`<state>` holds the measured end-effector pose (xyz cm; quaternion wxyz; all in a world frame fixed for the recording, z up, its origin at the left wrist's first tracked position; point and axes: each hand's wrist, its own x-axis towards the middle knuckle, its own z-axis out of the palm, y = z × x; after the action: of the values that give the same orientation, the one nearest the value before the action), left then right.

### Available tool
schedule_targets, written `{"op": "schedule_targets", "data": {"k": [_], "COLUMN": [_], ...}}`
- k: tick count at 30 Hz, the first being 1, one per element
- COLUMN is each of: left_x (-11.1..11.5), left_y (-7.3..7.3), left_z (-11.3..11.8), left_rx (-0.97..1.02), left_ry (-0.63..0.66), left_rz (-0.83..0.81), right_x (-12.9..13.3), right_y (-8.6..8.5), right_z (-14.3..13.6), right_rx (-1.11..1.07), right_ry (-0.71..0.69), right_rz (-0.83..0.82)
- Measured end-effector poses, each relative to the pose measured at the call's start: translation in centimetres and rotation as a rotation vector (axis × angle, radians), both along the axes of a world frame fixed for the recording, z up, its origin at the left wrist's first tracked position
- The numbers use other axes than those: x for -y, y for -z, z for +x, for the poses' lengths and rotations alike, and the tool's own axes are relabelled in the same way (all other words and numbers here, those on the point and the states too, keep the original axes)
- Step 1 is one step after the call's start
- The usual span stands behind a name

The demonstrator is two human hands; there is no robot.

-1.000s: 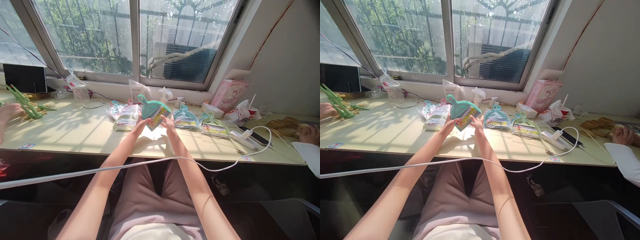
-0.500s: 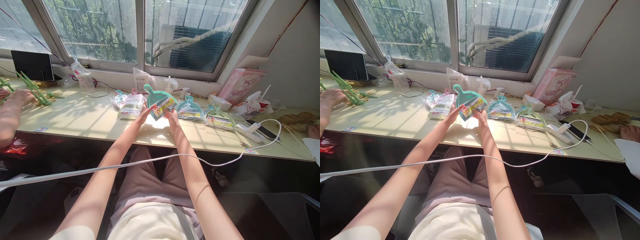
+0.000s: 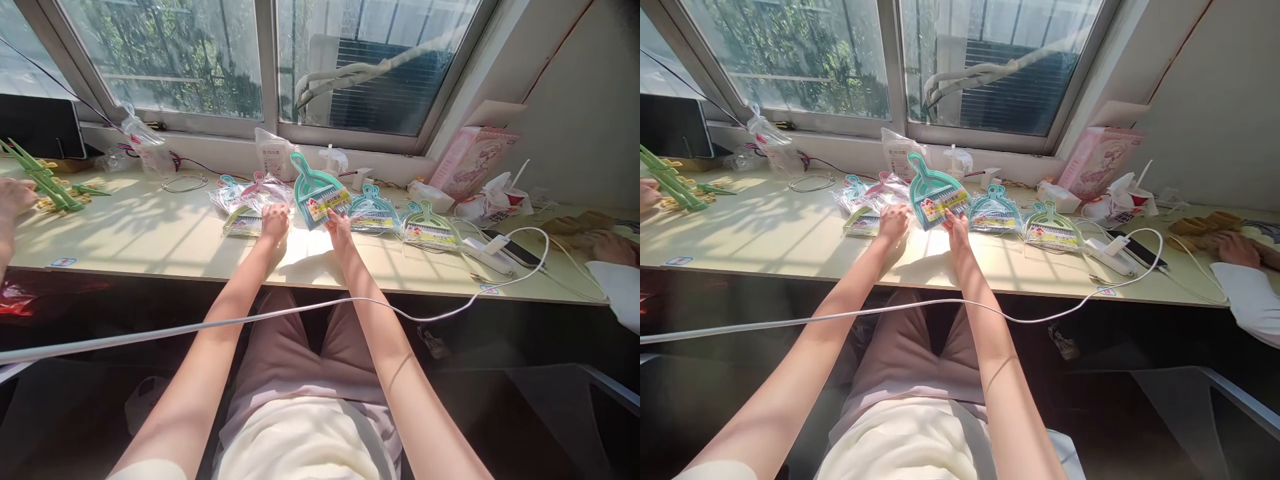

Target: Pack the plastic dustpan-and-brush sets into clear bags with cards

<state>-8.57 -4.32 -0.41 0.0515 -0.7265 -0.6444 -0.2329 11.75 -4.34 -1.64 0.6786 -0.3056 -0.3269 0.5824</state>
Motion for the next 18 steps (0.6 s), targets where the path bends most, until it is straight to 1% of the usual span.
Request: {"op": "schedule_targets", "data": {"k": [2, 4, 8, 11, 13, 15, 16, 18], "left_x": [0.1, 0.1, -0.3, -0.6, -0.6, -0.4, -0.2, 0.0], "left_y": [-0.1, -0.1, 0.1, 0.0, -0.3, -0.4, -0.5, -0.4], "left_z": [0.1, 0.0, -0.2, -0.3, -0.4, -0.3, -0.3, -0.1], "left_rx": [-0.005, -0.002, 0.052, 0.130, 0.181, 0.215, 0.225, 0.223], "left_ry": [0.023, 0.023, 0.019, 0.016, 0.013, 0.023, 0.030, 0.061], "left_rz": [0.038, 0.026, -0.016, 0.021, 0.081, 0.154, 0.184, 0.224], "right_x": [0.1, 0.3, 1.4, 2.1, 2.3, 2.3, 2.3, 2.4], "right_y": [0.1, 0.4, 1.5, 1.9, 1.8, 1.6, 1.4, 1.2], "right_z": [0.7, 1.9, 5.3, 7.0, 7.1, 6.5, 6.1, 5.2], "right_rx": [0.020, 0.077, 0.247, 0.329, 0.373, 0.409, 0.420, 0.422], "right_ry": [-0.029, -0.053, -0.074, -0.064, -0.067, -0.073, -0.076, -0.068], "right_rz": [0.036, 0.037, -0.049, -0.112, -0.170, -0.220, -0.226, -0.172]}}
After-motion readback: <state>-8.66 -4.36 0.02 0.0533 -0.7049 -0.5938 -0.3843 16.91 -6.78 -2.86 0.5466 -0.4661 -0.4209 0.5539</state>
